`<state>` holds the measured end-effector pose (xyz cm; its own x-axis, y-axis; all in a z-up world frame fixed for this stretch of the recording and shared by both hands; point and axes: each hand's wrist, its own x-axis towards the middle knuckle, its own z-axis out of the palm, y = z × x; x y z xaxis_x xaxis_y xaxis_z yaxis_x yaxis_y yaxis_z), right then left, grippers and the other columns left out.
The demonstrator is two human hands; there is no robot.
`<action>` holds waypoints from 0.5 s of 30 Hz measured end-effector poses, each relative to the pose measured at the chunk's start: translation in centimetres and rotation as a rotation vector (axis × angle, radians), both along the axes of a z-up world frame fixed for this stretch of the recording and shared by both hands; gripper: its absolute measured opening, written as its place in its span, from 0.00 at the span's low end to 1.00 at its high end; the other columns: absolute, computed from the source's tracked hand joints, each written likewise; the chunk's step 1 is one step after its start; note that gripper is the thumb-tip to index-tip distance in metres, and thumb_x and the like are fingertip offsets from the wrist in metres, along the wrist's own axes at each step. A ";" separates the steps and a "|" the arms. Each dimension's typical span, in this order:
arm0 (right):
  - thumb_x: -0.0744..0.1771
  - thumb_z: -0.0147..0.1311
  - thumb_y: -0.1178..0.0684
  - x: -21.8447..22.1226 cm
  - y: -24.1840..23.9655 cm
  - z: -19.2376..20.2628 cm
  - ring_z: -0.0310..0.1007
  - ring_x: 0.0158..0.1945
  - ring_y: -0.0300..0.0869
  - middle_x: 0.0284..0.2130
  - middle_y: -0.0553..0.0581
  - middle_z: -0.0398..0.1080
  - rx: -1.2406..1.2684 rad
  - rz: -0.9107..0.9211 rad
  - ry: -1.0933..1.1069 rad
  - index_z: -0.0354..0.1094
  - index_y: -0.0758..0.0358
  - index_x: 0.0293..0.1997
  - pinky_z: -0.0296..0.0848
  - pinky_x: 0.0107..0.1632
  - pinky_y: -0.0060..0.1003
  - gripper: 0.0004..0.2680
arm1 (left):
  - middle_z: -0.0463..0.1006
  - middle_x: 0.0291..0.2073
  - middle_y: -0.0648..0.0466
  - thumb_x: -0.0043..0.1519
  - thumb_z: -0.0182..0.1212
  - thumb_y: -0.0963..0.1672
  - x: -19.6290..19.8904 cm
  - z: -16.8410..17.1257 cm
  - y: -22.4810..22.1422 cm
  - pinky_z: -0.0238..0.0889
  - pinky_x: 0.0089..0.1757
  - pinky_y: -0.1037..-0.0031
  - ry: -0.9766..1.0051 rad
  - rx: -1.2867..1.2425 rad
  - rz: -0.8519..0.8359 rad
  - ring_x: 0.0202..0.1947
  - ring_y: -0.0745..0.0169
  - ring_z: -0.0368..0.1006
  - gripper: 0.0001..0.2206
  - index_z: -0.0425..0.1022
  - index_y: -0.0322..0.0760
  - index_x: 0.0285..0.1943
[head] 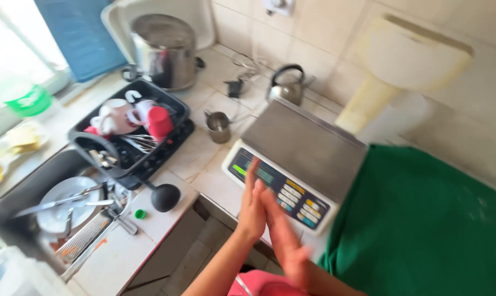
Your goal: Rolling out dough, cutting and shaping it into circles, weighing materials, and frying the dough in a pan on the stove.
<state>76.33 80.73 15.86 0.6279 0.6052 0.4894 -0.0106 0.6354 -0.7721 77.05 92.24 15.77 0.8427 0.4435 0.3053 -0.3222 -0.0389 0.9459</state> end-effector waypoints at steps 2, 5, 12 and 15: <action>0.69 0.25 0.18 1.3 1.2 -4.0 0.31 0.85 0.57 0.81 0.64 0.34 -0.367 -0.245 -0.534 0.35 0.67 0.80 0.32 0.82 0.53 0.40 | 0.54 0.79 0.41 0.68 0.37 0.55 1.0 -2.6 0.2 0.43 0.66 0.51 0.095 -0.688 -0.207 0.77 0.39 0.49 0.32 0.52 0.38 0.80; 0.68 0.25 0.19 3.2 2.4 -4.6 0.22 0.83 0.58 0.80 0.63 0.30 -0.380 -0.370 -0.540 0.35 0.66 0.80 0.26 0.79 0.54 0.40 | 0.41 0.84 0.44 0.73 0.35 0.50 -0.9 -4.5 -2.2 0.26 0.72 0.58 -0.119 -0.363 -0.205 0.83 0.47 0.32 0.29 0.43 0.39 0.84; 0.66 0.28 0.20 -0.1 2.7 -3.4 0.28 0.82 0.53 0.80 0.61 0.31 -0.306 -0.476 -0.051 0.23 0.60 0.81 0.36 0.75 0.52 0.41 | 0.34 0.85 0.46 0.73 0.44 0.46 -6.0 0.6 -1.9 0.18 0.73 0.58 -0.121 -0.062 -0.427 0.84 0.49 0.22 0.31 0.37 0.35 0.84; 0.70 0.32 0.24 -6.1 1.8 -7.2 0.32 0.82 0.50 0.80 0.61 0.33 -0.435 -0.371 -0.038 0.28 0.64 0.79 0.35 0.77 0.44 0.36 | 0.36 0.85 0.46 0.73 0.42 0.51 -5.7 -3.6 1.2 0.20 0.75 0.56 -0.304 0.032 -0.304 0.85 0.46 0.28 0.35 0.35 0.34 0.85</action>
